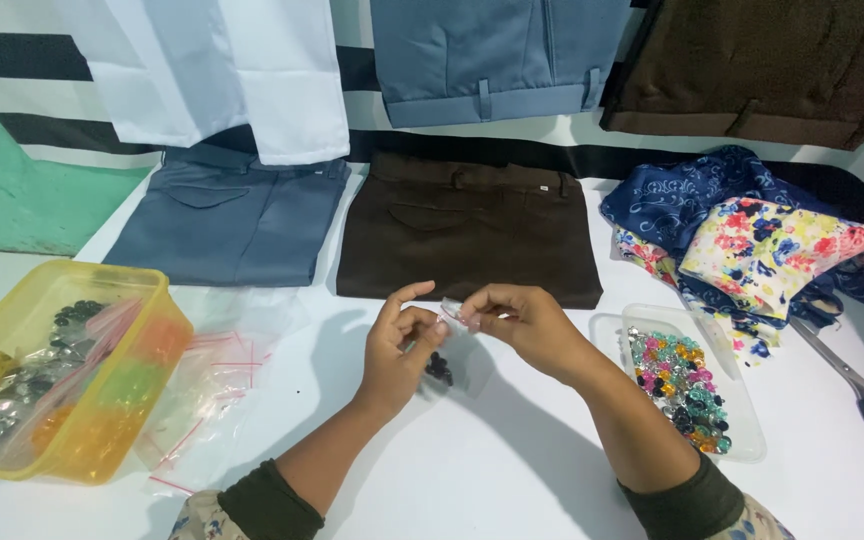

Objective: Sorting and counting small black buttons on a work surface

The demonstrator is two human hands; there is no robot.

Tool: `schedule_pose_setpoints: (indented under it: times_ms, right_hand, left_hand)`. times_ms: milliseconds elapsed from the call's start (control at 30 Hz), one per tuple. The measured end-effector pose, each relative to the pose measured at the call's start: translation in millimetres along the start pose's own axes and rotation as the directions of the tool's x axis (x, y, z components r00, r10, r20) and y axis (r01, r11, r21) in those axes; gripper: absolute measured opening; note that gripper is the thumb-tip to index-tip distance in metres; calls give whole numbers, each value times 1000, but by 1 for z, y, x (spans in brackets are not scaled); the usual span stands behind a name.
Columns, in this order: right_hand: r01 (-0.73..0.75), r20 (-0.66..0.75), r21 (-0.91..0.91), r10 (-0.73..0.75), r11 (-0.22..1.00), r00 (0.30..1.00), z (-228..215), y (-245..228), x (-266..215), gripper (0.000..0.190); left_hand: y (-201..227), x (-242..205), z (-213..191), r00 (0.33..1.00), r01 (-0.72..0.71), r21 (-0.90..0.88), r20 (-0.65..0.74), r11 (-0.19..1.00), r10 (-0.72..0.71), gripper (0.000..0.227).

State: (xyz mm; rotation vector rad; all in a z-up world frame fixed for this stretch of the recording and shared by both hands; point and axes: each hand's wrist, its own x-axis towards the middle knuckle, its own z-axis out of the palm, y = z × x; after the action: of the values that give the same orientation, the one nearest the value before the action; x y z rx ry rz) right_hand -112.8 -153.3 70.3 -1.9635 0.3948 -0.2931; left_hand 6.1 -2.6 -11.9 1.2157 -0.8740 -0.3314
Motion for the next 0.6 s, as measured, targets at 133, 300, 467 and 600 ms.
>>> schedule_pose_setpoints:
  times_ms: [133,300,467,600]
  right_hand:
    - [-74,-29,252,83,965,996,2,-15,-6,30]
    - [-4,-73,159,16,987,997,4,6,3,53]
    - [-40,-117,148,58,988,991,14,9,2,26]
    - [68,-169,161,-40,985,985,20,1,0,25]
  left_hand:
    - [3,0,1,996,-38,92,-76,995,45,44]
    - [11,-1,5,983,-102,182,-130,978,127,43]
    - [8,-2,5,991,-69,172,-104,983,88,51]
    - [-11,-8,6,1000,-11,223,14,975,8,37]
